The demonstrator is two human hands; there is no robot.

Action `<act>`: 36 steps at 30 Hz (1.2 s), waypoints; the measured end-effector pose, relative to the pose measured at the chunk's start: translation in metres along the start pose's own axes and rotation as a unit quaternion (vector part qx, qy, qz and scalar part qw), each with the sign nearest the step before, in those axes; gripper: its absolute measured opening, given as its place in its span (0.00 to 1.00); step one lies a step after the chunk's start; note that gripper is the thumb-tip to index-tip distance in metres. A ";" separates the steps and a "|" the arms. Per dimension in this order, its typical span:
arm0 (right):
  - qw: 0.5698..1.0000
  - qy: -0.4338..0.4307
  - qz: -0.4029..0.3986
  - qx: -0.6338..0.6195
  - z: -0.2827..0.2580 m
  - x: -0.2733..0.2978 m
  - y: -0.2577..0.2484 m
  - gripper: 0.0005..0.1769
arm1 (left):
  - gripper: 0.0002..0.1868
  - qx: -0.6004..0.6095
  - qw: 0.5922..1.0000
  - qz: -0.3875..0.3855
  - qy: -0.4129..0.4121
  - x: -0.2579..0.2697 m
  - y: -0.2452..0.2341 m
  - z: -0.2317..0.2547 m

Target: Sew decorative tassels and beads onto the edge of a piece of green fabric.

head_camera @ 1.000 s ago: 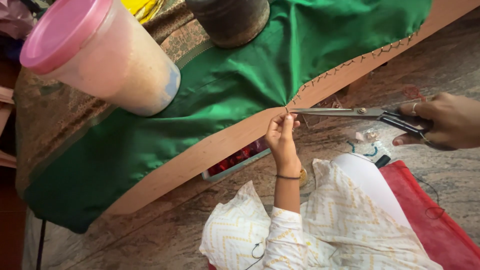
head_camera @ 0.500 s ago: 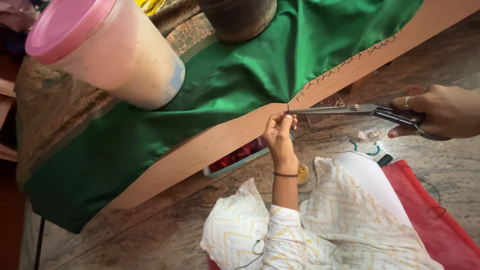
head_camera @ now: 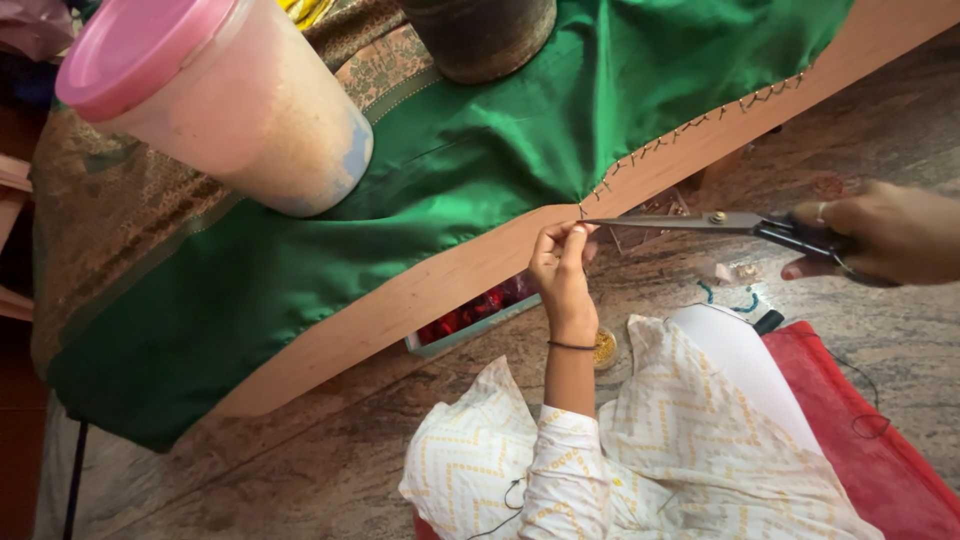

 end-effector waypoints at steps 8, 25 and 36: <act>0.990 0.017 -0.102 -0.092 -0.034 0.049 0.128 0.25 | 0.05 -0.023 0.993 0.042 -0.109 -0.006 0.011 0.032; 0.852 -0.368 -0.253 -0.275 -0.176 0.086 0.206 0.16 | 0.05 0.061 0.989 -0.032 -0.134 -0.004 0.012 0.011; 0.786 -0.130 0.330 -0.506 -0.190 -0.007 0.028 0.39 | 0.05 0.040 0.986 -0.021 -0.163 0.013 0.030 -0.005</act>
Point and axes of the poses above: each hand's wrist, its own x-axis away from the middle knuckle, its own y-axis out of the palm, z = x × y, the point moved 2 cm from there along -x, towards the middle knuckle, and after that the axes turned 13 degrees about x, right-handed, at the moved point
